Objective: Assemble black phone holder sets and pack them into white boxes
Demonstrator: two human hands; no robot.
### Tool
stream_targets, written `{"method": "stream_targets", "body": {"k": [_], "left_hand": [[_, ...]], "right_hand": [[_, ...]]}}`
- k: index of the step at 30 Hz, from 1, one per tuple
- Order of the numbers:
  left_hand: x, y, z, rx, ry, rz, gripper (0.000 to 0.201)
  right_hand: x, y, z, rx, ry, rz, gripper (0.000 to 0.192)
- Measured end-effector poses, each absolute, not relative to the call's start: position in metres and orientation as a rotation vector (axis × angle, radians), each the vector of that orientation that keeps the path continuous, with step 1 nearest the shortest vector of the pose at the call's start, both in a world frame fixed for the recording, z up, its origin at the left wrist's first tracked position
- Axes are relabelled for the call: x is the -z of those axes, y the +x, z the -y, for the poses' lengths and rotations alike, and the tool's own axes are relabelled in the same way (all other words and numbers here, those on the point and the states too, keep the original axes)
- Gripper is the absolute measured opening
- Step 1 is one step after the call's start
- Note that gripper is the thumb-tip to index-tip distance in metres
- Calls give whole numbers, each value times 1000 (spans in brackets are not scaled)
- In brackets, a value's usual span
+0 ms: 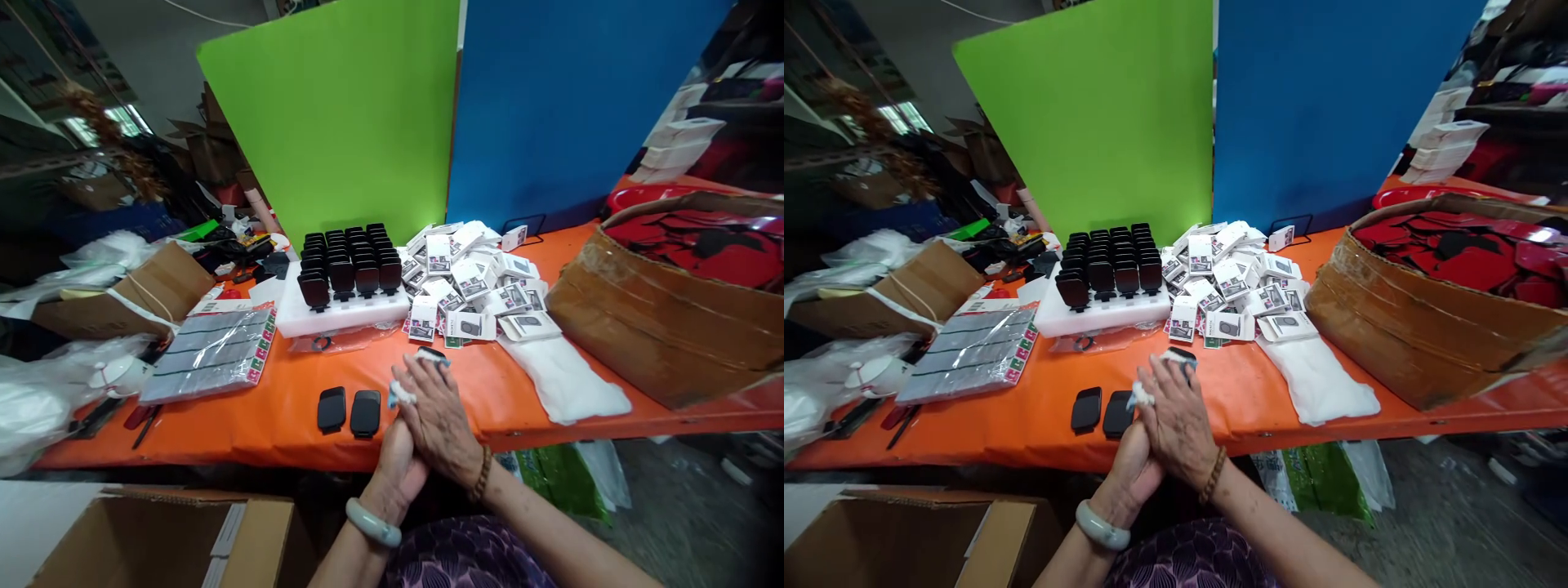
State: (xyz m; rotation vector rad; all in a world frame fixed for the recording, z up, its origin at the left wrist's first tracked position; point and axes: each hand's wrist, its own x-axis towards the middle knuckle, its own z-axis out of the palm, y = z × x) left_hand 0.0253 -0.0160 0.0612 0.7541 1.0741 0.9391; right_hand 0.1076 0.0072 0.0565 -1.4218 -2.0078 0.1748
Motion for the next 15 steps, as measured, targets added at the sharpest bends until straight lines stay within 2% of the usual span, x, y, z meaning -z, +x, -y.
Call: {"method": "stream_targets", "body": {"k": [2,5,11,13,15], "left_hand": [[-66,30,22,-910,533,-982,41],[-70,33,25,-887,199,-912,32],[-66,33,23,-971,136,-823,25],[-67,32,26,-914,153,-864,23],[-69,29,29,-820,175,-885,27]], "right_hand": [[-62,124,-30,-182,-1554,1908,38],[-67,132,-33,-333,-1616,1902,38],[-56,113,16,-325,-1288,1956,35],[-55,123,6,-476,-1347,1856,31],[-56,142,-14,-756,-1444,1610,27]]}}
